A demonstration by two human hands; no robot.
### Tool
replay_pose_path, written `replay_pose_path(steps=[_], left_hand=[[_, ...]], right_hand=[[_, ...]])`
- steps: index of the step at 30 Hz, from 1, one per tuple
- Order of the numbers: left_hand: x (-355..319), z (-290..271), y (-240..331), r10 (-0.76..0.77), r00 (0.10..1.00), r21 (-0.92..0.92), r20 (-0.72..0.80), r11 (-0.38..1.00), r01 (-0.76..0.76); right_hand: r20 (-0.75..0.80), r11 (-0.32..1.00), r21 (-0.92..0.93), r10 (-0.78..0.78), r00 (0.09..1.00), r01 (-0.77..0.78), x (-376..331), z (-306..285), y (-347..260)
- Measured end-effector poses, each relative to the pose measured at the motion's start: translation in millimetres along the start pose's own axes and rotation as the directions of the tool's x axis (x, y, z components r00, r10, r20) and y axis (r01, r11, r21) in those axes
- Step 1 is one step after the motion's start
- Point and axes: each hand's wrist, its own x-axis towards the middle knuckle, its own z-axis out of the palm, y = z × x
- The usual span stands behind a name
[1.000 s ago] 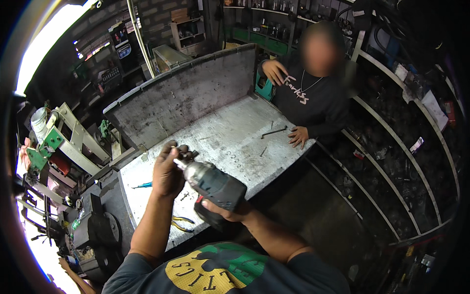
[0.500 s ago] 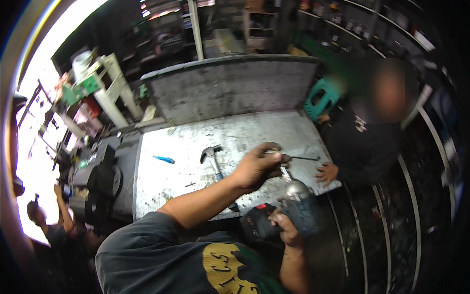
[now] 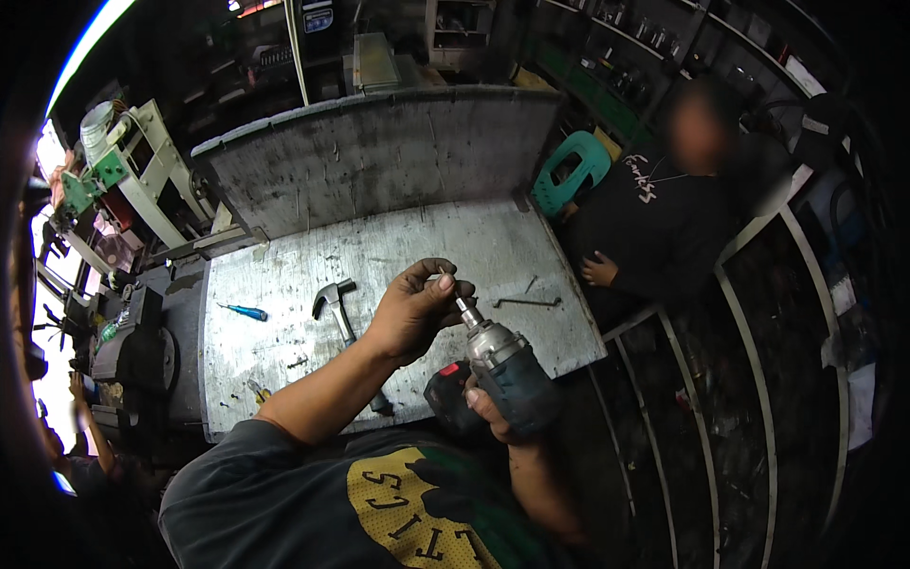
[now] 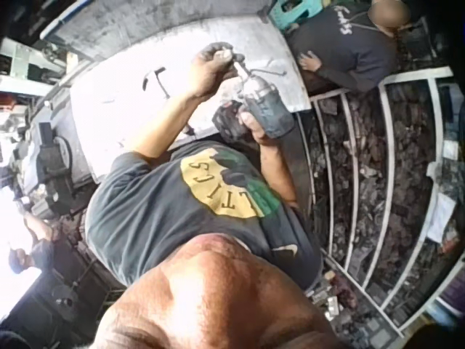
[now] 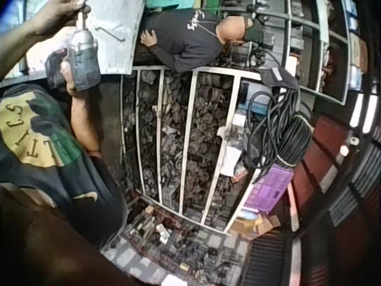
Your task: The person uses a cordless drill to fasten screws into a large wooden panel, assisted by another person who holds the panel steady. The person drills multiple screws along the edge of the panel, then flips it over to continue fastening screws on the other side.
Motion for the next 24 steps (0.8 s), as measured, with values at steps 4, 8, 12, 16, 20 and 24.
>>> replay_pose_path(steps=[4, 8, 12, 16, 20, 24], left_hand=[[9, 11, 2, -0.009, 1.000, 0.058, -0.024, 0.998, 0.011], [26, 32, -8, -0.021, 1.000, -0.011, 0.013, 1.000, 0.021], [59, 58, -30, -0.018, 0.999, 0.027, -0.038, 0.999, 0.019], [92, 80, -64, -0.051, 0.994, 0.113, -0.093, 0.992, 0.061], [125, 77, -94, -0.095, 0.982, 0.135, -0.166, 0.984, 0.118], [154, 50, -118, -0.110, 0.972, 0.187, -0.207, 0.971, 0.149]], right_hand=[[-0.073, 0.985, 0.173, -0.014, 0.997, 0.026, 14, -8, -14], [-0.068, 0.965, 0.240, -0.089, 0.994, 0.102, 22, -22, -19], [-0.115, 0.877, 0.480, 0.037, 0.993, 0.023, 32, -43, 5], [-0.046, 0.709, 0.699, 0.175, 0.984, -0.093, 31, -67, 33], [-0.046, 0.534, 0.836, 0.290, 0.956, -0.122, 33, -78, 55], [-0.067, 0.459, 0.865, 0.505, 0.860, -0.202, 42, -81, 72]])
